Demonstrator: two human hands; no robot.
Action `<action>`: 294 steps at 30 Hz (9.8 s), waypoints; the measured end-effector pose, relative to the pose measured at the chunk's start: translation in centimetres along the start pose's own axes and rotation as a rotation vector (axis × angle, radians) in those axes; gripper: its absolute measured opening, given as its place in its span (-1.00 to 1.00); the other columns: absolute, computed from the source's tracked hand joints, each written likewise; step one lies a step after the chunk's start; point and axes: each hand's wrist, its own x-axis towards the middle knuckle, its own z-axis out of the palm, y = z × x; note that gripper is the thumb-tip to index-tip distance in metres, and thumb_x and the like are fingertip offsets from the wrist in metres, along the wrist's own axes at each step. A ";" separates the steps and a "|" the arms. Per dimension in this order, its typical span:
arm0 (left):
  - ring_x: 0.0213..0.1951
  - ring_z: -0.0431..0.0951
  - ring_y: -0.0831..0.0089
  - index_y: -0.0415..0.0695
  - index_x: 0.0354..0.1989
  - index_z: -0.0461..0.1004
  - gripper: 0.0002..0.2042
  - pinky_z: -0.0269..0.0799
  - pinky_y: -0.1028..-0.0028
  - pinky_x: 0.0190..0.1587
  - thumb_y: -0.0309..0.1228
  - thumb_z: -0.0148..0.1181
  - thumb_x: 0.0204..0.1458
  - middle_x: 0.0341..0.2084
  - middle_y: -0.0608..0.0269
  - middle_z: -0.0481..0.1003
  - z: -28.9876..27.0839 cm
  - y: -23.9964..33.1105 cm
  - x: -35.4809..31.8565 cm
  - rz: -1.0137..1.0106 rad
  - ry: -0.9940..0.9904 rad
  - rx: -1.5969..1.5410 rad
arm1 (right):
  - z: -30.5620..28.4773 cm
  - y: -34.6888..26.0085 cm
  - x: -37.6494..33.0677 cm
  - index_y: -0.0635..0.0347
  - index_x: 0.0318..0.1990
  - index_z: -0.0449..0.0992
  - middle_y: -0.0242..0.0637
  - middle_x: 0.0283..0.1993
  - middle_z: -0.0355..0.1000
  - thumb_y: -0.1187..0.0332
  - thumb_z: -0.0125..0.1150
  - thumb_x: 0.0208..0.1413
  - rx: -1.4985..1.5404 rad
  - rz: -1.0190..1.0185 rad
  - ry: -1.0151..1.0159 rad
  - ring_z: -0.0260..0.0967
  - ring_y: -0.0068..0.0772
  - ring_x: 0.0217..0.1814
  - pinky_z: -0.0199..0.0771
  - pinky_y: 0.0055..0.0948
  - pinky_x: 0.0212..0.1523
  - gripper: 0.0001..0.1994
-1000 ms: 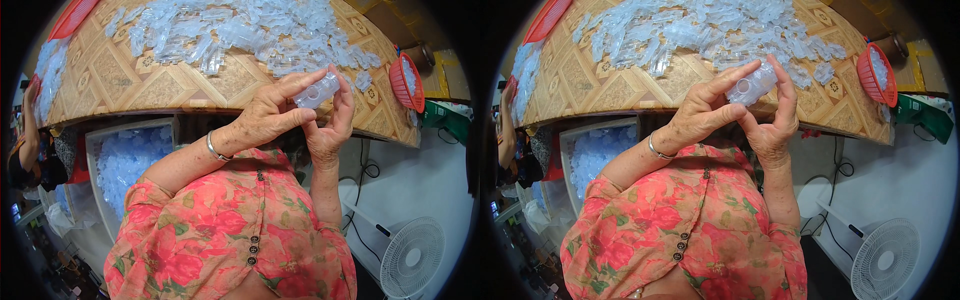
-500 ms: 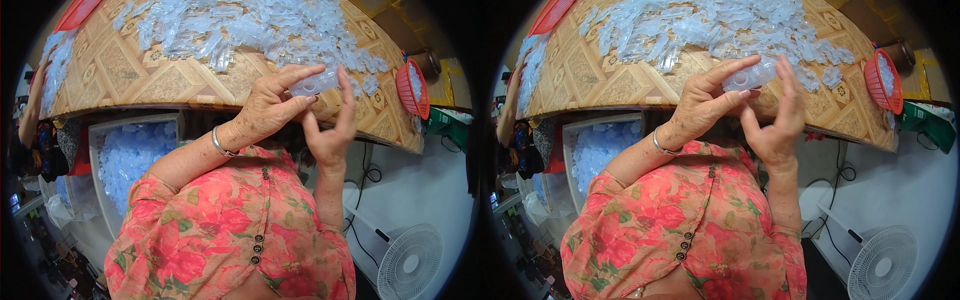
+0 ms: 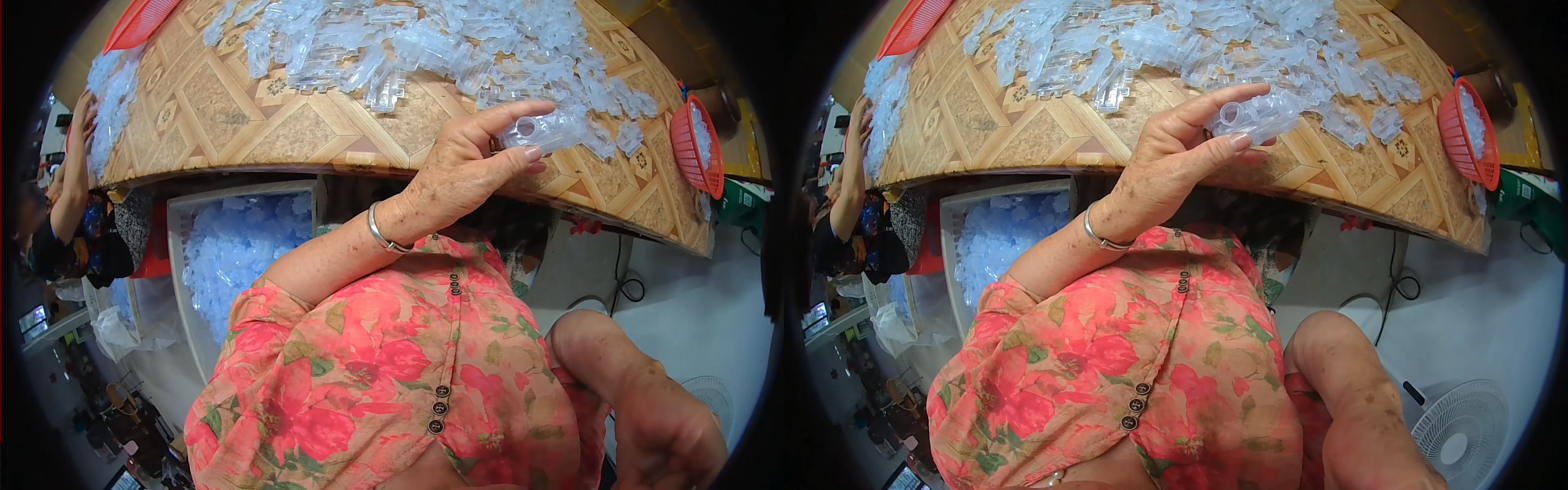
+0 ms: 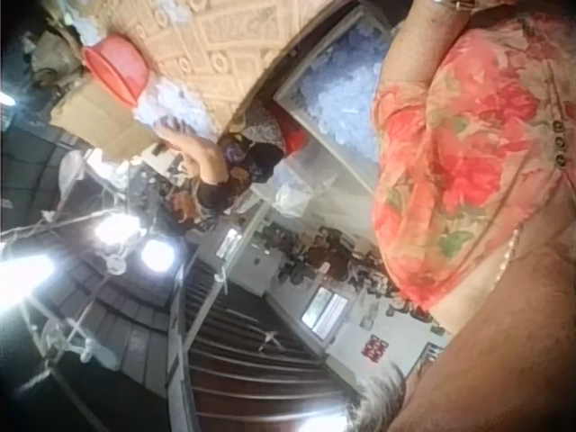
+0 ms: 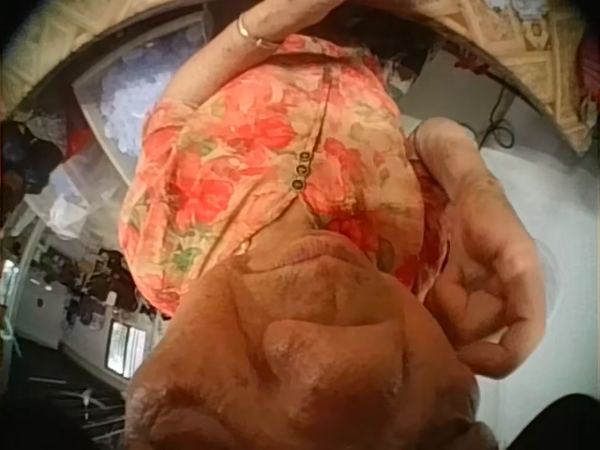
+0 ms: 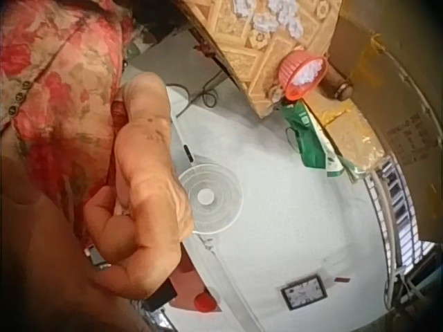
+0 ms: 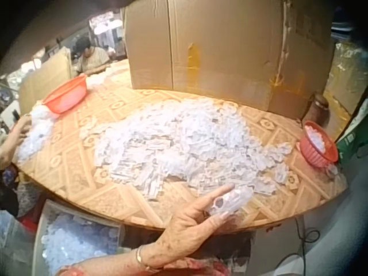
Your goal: The person sits on the floor and assembles small, clear plastic containers by hand. They pick up two halves of a container, align them, and press them together to form a complete unit, then place the finished item on the floor. The process is repeated continuously with a large pile of parts available nearby.
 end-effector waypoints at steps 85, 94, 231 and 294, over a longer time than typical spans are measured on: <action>0.27 0.35 0.39 -0.31 0.40 0.17 -0.48 0.25 0.38 0.34 -0.30 0.01 0.34 0.28 0.08 0.32 0.0 0.1 -0.4 -0.149 -0.082 -0.403 | -10.3 6.8 -13.8 0.31 0.20 0.38 -0.13 0.12 0.48 -0.04 0.61 -0.28 -1.683 0.655 -0.041 0.41 -0.02 0.13 0.16 0.05 0.35 -0.10; 0.25 0.36 0.39 -0.31 0.39 0.18 -0.49 0.29 0.38 0.30 -0.31 0.01 0.34 0.27 0.10 0.34 0.0 -0.3 -0.6 -0.125 -0.048 -0.398 | -10.3 7.6 -14.2 0.31 0.21 0.35 -0.19 0.16 0.48 -0.06 0.58 -0.23 -1.613 0.607 0.007 0.43 -0.04 0.10 0.12 0.05 0.37 -0.10; -0.18 0.53 0.09 -0.18 -0.10 0.54 -0.64 0.43 0.28 -0.07 -0.48 0.42 -0.14 -0.25 0.07 0.57 -5.5 -1.2 0.7 0.522 0.006 0.991 | -13.7 3.5 -10.6 0.27 -0.17 0.62 -0.34 -0.36 0.49 0.38 0.33 0.11 -1.578 1.273 -0.026 0.41 -0.52 -0.43 0.44 -0.47 -0.33 -0.81; -0.40 0.63 0.49 -0.15 -0.04 0.63 -0.77 0.61 0.47 -0.35 -0.38 0.18 0.21 -0.30 0.09 0.65 -5.1 1.5 1.8 -0.309 -0.053 0.428 | -12.8 8.5 -7.2 0.20 0.12 0.31 -0.18 -0.44 0.53 0.00 0.14 0.30 -0.485 1.994 0.252 0.38 -0.58 -0.73 0.30 -0.69 -0.78 -0.53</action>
